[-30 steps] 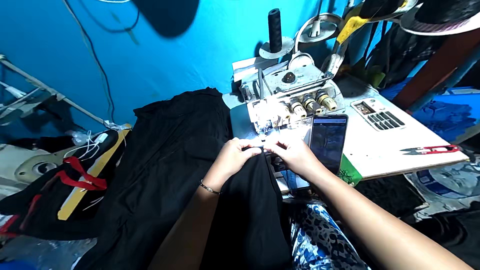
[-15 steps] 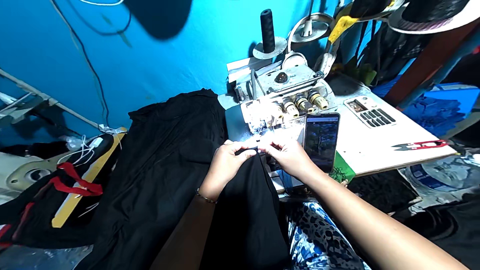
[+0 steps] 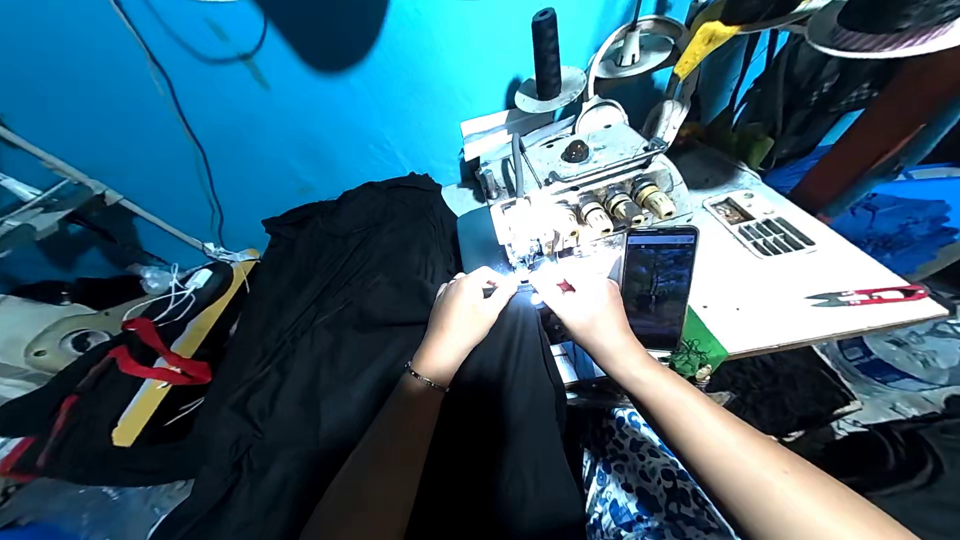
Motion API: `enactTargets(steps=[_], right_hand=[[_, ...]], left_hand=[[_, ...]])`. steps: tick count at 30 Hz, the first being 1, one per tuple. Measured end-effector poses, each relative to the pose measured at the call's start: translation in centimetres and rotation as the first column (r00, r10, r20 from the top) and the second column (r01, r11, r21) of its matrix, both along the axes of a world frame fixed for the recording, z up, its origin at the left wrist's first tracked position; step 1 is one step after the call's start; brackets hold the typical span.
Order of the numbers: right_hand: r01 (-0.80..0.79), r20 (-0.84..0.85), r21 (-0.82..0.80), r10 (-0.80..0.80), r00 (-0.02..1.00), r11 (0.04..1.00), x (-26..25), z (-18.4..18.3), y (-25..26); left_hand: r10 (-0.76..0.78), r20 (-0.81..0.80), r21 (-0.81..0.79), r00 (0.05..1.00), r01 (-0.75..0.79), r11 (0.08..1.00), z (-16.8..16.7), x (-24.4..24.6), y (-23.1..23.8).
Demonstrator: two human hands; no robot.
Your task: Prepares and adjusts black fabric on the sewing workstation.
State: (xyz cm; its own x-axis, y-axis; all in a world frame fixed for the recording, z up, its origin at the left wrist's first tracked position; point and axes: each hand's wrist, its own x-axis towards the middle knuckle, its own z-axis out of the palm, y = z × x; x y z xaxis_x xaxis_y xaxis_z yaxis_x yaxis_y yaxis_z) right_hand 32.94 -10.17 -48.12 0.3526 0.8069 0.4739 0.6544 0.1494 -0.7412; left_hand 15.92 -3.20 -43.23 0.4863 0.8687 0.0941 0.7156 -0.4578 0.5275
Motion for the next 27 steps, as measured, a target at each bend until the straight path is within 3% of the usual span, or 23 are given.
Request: enactTargets(steps=[6,14,17,19,21,23,25,27], right_hand=[[0.069,0.063,-0.106,-0.062,0.996,0.992,-0.3,0.4,0.5],[0.115,0.137,-0.065,-0.106,0.985,0.991,-0.8,0.2,1.4],[0.125,0.130,-0.073,-0.115,0.985,0.990,-1.0,0.1,1.5],[0.117,0.105,-0.095,-0.107,0.989,0.989,-1.0,-0.2,0.7],[0.107,0.045,-0.113,-0.102,0.994,0.988,-1.1,-1.0,-1.3],[0.038,-0.076,-0.106,-0.046,0.996,0.994,-1.5,-2.5,-3.9],[-0.047,-0.148,-0.157,0.023,0.989,0.987,-2.1,-4.1,-6.1],[-0.070,-0.127,-0.188,0.046,0.991,0.980,-2.7,-5.2,-7.0]], left_hand=[[-0.003,-0.005,-0.029,1.000,0.003,1.000,0.0,0.9,1.8],[0.033,-0.020,-0.080,0.999,-0.035,0.996,0.3,1.6,2.4],[0.021,0.026,-0.031,0.999,-0.020,0.999,-0.2,1.5,2.2],[0.006,0.058,0.033,0.998,-0.008,0.999,-0.1,-0.6,1.3],[0.121,0.022,0.077,0.992,-0.122,0.990,1.1,-5.6,-0.6],[0.412,-0.017,0.209,0.911,-0.400,0.892,1.5,-13.2,-3.9],[0.732,-0.091,0.265,0.675,-0.692,0.671,0.3,-21.0,-7.9],[0.810,-0.378,0.113,0.448,-0.846,0.520,-1.3,-26.7,-11.1]])
